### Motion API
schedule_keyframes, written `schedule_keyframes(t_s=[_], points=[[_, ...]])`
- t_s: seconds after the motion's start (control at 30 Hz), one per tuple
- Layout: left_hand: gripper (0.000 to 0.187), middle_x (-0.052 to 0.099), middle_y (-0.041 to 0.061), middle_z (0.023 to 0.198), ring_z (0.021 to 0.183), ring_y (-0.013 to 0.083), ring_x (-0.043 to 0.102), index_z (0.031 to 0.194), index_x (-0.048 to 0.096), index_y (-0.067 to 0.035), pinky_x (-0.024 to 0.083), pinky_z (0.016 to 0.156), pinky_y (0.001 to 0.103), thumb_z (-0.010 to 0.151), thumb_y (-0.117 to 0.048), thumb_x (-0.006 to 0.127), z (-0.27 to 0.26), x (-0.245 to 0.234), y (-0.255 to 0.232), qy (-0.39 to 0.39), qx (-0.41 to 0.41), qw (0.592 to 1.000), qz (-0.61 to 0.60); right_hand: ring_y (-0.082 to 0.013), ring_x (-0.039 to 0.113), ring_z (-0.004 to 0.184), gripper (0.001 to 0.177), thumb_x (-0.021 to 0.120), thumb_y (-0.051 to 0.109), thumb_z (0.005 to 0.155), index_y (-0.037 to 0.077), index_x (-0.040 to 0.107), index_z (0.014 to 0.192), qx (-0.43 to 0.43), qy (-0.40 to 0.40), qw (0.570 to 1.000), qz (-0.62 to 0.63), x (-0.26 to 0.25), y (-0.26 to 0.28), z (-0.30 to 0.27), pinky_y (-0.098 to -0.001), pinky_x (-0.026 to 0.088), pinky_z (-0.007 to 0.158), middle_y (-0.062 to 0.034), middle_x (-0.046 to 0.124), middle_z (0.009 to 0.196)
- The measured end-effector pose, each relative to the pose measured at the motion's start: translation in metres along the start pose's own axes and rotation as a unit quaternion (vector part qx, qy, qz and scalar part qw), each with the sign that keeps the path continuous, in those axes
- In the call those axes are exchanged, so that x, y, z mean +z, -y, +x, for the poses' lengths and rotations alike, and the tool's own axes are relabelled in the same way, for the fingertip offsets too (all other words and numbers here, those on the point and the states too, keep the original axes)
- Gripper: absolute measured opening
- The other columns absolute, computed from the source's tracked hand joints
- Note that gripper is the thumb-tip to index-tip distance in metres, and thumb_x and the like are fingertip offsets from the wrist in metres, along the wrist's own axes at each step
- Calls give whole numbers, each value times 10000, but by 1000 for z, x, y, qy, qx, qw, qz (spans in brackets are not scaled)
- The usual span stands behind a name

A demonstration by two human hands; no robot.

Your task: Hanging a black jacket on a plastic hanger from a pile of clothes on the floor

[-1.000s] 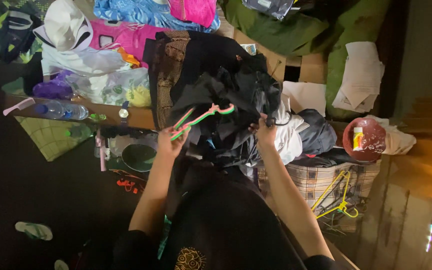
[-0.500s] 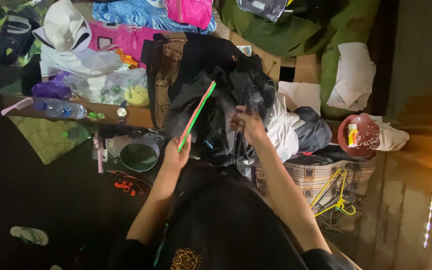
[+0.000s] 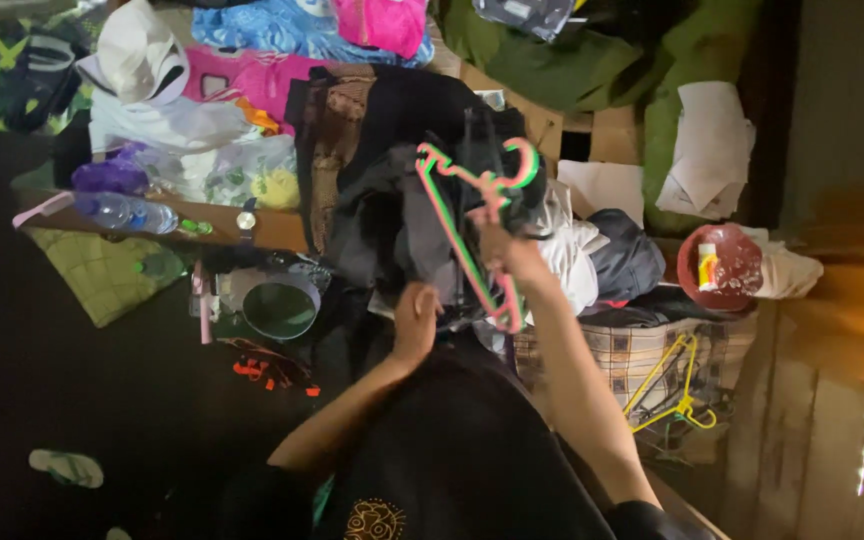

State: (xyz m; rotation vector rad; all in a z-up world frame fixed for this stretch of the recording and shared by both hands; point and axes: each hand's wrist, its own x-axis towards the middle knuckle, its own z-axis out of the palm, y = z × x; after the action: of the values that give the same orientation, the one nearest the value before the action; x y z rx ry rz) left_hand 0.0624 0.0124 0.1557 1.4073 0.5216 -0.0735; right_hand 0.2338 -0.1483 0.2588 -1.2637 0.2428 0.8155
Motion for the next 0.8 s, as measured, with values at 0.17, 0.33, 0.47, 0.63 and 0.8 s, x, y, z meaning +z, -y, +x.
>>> schedule_keyframes(t_s=[0.17, 0.33, 0.47, 0.63, 0.8], points=[[1115, 556, 430, 1293, 1232, 523, 498, 1352, 459, 239, 429, 1044, 543, 699, -570, 861, 91, 16, 49, -214, 236, 839, 442, -116, 416, 518, 248, 528, 158, 1058, -5, 581, 1237, -84, -19, 994, 68, -46, 8, -23, -297, 393, 507, 22, 425, 637], [441, 714, 271, 1266, 1230, 437, 646, 1277, 690, 5, 514, 1044, 478, 961, -280, 575, 169, -4, 88, -72, -40, 963, 257, -89, 385, 485, 264, 534, 143, 1028, 82, 574, 1282, -41, -104, 991, 72, -59, -17, -48, -281, 348, 451, 42, 406, 615], [353, 689, 294, 1262, 1182, 421, 670, 1220, 641, 92, 519, 1046, 476, 984, -92, 454, 222, -86, 66, -176, 25, 957, 228, -74, 351, 474, 247, 559, 163, 1035, 100, 578, 1273, -37, -162, 981, 96, -91, -61, -45, -269, 297, 431, 59, 397, 623], [432, 656, 192, 1349, 1215, 331, 601, 1302, 611, 57, 463, 1060, 401, 997, -234, 518, 238, -151, -12, -245, 0, 970, -4, -76, 392, 500, 190, 599, 159, 1037, 74, 605, 1207, -100, -285, 949, 88, -106, -87, -25, -272, 361, 469, 45, 418, 622], [569, 579, 255, 1399, 1301, 379, 550, 1402, 504, 89, 425, 1126, 432, 934, -213, 617, 198, -122, -59, -150, 69, 968, 187, -90, 446, 522, 161, 619, 119, 1017, 64, 625, 1168, -97, -293, 945, 108, -111, -106, -4, -277, 379, 475, 21, 484, 652]])
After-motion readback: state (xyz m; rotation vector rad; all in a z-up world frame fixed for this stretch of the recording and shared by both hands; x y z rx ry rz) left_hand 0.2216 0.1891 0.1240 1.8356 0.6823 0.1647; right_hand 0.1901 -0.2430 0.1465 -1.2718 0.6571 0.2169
